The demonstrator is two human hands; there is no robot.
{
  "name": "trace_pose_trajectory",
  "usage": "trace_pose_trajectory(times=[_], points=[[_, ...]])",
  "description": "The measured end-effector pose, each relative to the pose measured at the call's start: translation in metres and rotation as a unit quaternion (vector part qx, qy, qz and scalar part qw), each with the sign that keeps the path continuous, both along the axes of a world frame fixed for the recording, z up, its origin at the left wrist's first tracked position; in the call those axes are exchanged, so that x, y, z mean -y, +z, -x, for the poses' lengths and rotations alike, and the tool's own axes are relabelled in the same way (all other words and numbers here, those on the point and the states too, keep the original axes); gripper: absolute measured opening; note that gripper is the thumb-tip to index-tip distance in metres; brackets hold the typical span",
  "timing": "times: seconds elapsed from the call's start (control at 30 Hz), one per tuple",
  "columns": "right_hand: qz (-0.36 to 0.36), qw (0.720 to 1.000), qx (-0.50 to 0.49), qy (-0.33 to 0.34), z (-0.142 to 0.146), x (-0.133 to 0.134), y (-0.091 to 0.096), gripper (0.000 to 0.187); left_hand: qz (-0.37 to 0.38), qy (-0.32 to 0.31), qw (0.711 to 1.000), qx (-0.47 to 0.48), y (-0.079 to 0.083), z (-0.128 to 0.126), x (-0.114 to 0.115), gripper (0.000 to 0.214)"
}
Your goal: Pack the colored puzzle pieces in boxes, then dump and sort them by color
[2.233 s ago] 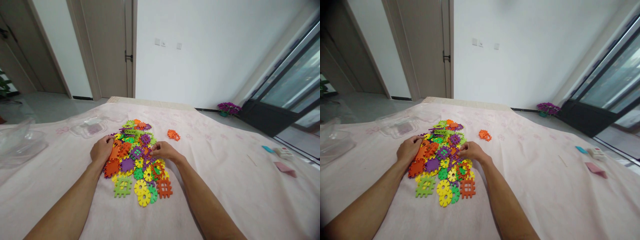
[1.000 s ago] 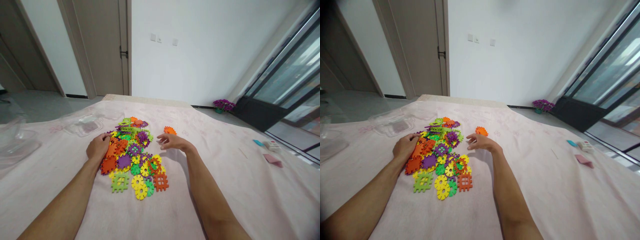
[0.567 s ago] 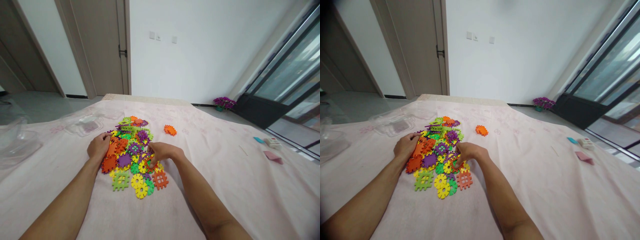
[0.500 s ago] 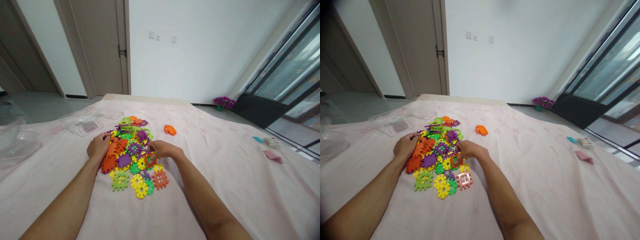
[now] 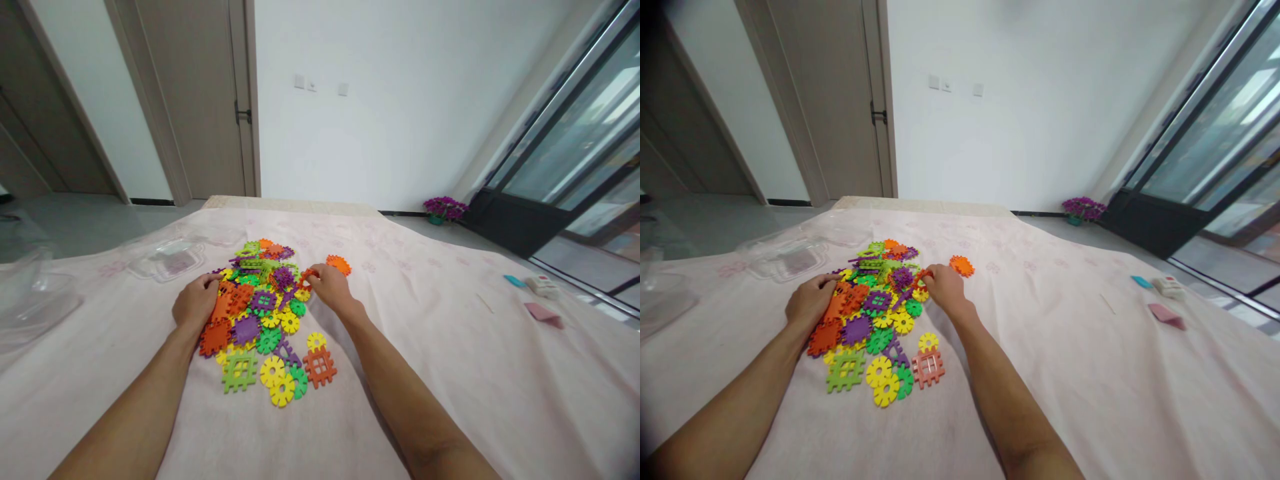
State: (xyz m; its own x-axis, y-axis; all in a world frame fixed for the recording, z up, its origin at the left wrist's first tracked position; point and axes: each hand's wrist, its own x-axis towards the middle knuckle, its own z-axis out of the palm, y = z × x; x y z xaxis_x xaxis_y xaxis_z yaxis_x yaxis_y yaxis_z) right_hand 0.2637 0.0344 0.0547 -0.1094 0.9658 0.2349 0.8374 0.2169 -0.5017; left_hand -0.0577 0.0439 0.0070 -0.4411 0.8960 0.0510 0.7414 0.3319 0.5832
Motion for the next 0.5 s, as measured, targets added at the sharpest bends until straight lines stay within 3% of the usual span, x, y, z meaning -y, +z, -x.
trace_pose_trajectory(times=[0.07,0.17,0.33,0.5], points=[[0.019,0.997,-0.028,-0.064,-0.012,-0.005,0.0,0.016,0.003,0.0,1.0,0.001,-0.001,0.001,-0.001,0.043],[0.075,0.982,-0.143,-0.094,-0.034,-0.014,-0.008,0.012,0.004,-0.004,1.0,-0.002,-0.002,0.001,-0.002,0.043],[0.12,0.894,-0.405,-0.152,-0.058,-0.024,-0.023,0.003,0.012,-0.002,1.0,-0.007,-0.001,0.001,-0.002,0.044],[0.071,0.846,-0.486,-0.206,-0.07,-0.029,-0.027,0.037,0.006,-0.006,1.0,-0.009,0.002,0.001,0.0,0.045]])
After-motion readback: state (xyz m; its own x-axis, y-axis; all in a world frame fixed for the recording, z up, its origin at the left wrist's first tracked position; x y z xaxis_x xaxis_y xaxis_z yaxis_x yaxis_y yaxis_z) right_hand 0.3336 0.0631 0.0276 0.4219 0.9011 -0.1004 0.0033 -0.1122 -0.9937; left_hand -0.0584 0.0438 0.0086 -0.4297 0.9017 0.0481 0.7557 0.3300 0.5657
